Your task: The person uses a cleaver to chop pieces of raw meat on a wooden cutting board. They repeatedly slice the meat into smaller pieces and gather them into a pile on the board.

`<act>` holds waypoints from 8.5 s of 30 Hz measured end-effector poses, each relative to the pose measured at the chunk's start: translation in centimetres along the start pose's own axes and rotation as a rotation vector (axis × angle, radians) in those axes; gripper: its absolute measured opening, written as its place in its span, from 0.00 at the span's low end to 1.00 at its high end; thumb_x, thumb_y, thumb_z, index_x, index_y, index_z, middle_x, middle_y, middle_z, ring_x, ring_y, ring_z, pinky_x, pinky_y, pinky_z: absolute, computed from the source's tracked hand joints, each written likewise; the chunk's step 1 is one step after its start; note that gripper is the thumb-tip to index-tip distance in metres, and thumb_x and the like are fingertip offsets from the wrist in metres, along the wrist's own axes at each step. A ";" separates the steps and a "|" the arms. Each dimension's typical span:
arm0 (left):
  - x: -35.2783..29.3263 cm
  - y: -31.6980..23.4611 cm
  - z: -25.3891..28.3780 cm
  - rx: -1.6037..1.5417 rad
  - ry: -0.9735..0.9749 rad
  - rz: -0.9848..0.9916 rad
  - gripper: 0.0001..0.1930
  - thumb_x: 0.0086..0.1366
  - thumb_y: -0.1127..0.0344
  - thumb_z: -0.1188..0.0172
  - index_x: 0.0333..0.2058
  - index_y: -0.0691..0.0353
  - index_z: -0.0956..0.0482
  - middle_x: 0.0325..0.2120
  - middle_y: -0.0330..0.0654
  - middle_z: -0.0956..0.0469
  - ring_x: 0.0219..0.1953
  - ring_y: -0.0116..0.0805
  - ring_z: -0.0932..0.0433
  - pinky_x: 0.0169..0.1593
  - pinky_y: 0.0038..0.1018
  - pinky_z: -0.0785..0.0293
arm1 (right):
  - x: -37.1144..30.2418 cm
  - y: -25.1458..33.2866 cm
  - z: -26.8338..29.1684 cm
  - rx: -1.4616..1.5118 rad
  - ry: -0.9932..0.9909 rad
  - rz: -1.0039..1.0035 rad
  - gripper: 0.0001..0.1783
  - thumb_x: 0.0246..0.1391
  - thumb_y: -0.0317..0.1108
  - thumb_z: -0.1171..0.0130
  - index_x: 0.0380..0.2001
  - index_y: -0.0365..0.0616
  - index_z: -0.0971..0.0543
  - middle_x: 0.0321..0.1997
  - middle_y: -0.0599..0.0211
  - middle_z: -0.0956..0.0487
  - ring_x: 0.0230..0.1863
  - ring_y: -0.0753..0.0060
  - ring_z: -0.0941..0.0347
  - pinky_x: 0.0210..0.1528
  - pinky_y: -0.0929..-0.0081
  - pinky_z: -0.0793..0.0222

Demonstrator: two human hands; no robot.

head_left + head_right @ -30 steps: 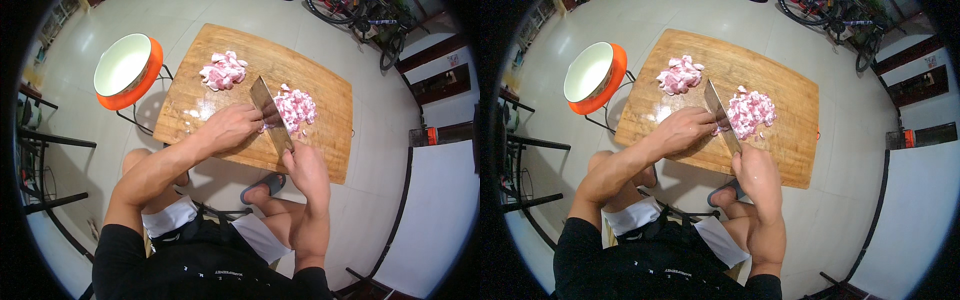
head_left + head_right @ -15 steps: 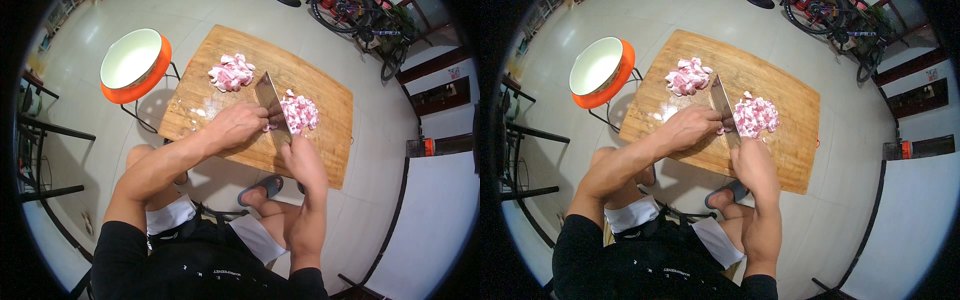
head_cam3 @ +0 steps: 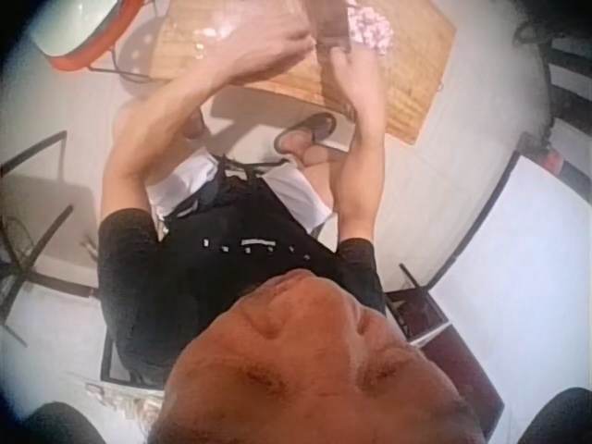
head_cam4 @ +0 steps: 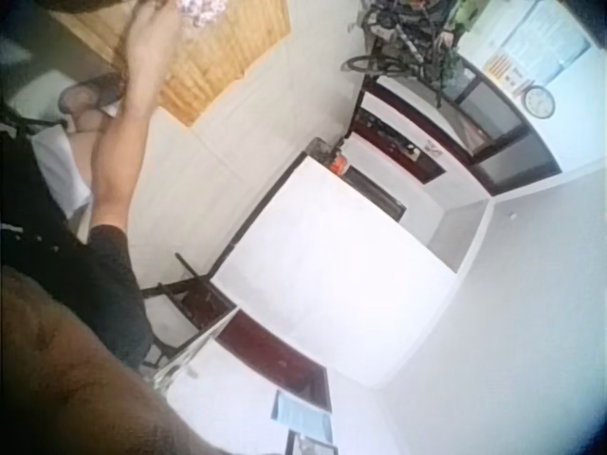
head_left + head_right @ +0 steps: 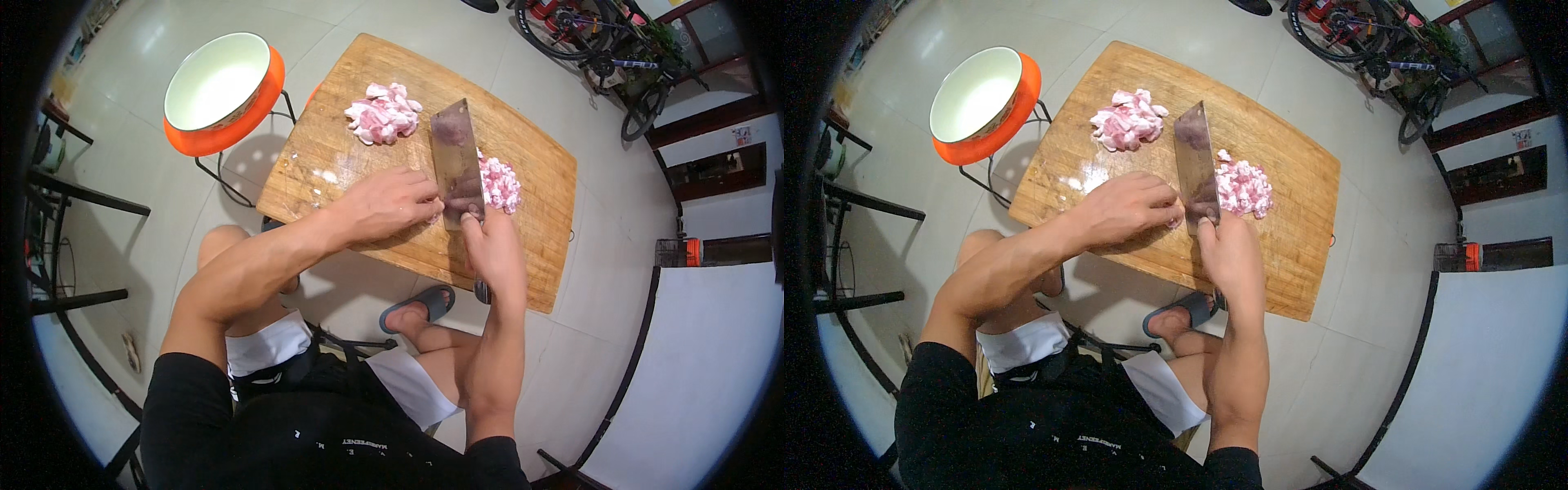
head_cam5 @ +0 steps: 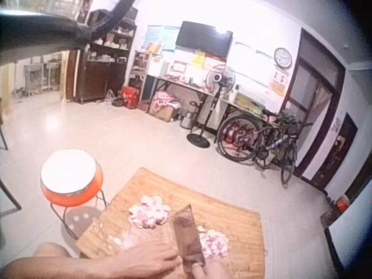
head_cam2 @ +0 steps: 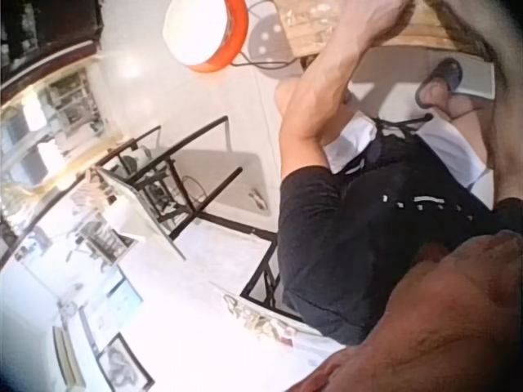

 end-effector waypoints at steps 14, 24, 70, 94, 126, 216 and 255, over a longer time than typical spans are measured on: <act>-0.6 -0.5 -0.2 0.005 -0.031 0.009 0.05 0.62 0.67 0.37 0.33 0.60 0.17 0.33 0.41 0.22 0.41 0.41 0.16 0.45 0.38 0.18 | -5.7 3.3 2.2 -0.184 0.159 -0.136 0.18 0.67 0.37 0.42 0.36 0.28 0.17 0.35 0.29 0.18 0.41 0.23 0.20 0.49 0.36 0.24; 0.1 0.1 -0.3 -0.043 0.027 0.044 0.04 0.61 0.69 0.38 0.31 0.61 0.16 0.35 0.42 0.19 0.43 0.43 0.16 0.47 0.38 0.18 | -1.7 3.7 -0.5 -0.253 -0.027 0.148 0.20 0.67 0.34 0.45 0.29 0.22 0.23 0.24 0.31 0.21 0.27 0.32 0.19 0.38 0.42 0.22; -0.8 0.1 -0.5 -0.066 -0.015 0.200 0.06 0.58 0.65 0.30 0.28 0.59 0.18 0.32 0.42 0.22 0.41 0.46 0.20 0.48 0.42 0.23 | -5.2 3.9 -0.7 -0.175 0.109 -0.086 0.18 0.68 0.33 0.46 0.30 0.27 0.20 0.21 0.40 0.21 0.24 0.42 0.18 0.33 0.48 0.22; -1.2 0.3 -0.7 0.007 -0.082 0.244 0.06 0.60 0.67 0.39 0.28 0.61 0.15 0.31 0.47 0.18 0.43 0.48 0.17 0.48 0.43 0.22 | -0.8 4.7 -2.1 -0.359 0.017 0.131 0.22 0.69 0.34 0.49 0.30 0.19 0.22 0.19 0.37 0.21 0.19 0.48 0.17 0.30 0.51 0.18; -1.5 0.0 0.0 -0.081 -0.046 0.194 0.06 0.60 0.66 0.36 0.28 0.62 0.16 0.31 0.48 0.18 0.42 0.51 0.17 0.47 0.45 0.20 | 0.2 2.7 -2.7 -0.288 0.081 -0.020 0.22 0.69 0.34 0.48 0.23 0.29 0.24 0.15 0.51 0.22 0.17 0.57 0.18 0.23 0.57 0.23; 2.0 3.6 2.2 -0.197 0.151 -0.067 0.10 0.60 0.71 0.29 0.40 0.52 0.09 0.52 0.41 0.16 0.58 0.47 0.19 0.59 0.45 0.22 | -2.1 -2.0 2.6 0.664 0.008 -0.235 0.14 0.72 0.35 0.40 0.31 0.40 0.23 0.20 0.72 0.25 0.15 0.79 0.29 0.18 0.74 0.35; 2.2 1.0 0.5 -0.132 -0.027 0.452 0.07 0.65 0.65 0.30 0.34 0.62 0.13 0.35 0.49 0.17 0.45 0.54 0.17 0.49 0.48 0.20 | -2.7 -2.5 2.3 0.102 -0.102 -0.151 0.19 0.66 0.41 0.41 0.39 0.32 0.15 0.30 0.31 0.18 0.33 0.31 0.17 0.39 0.45 0.24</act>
Point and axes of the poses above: each hand's wrist, its own x-axis towards the middle knuckle, its own z-axis out of the back of the hand, y = z × x, the point moved 5 cm from there along x, towards the middle knuckle
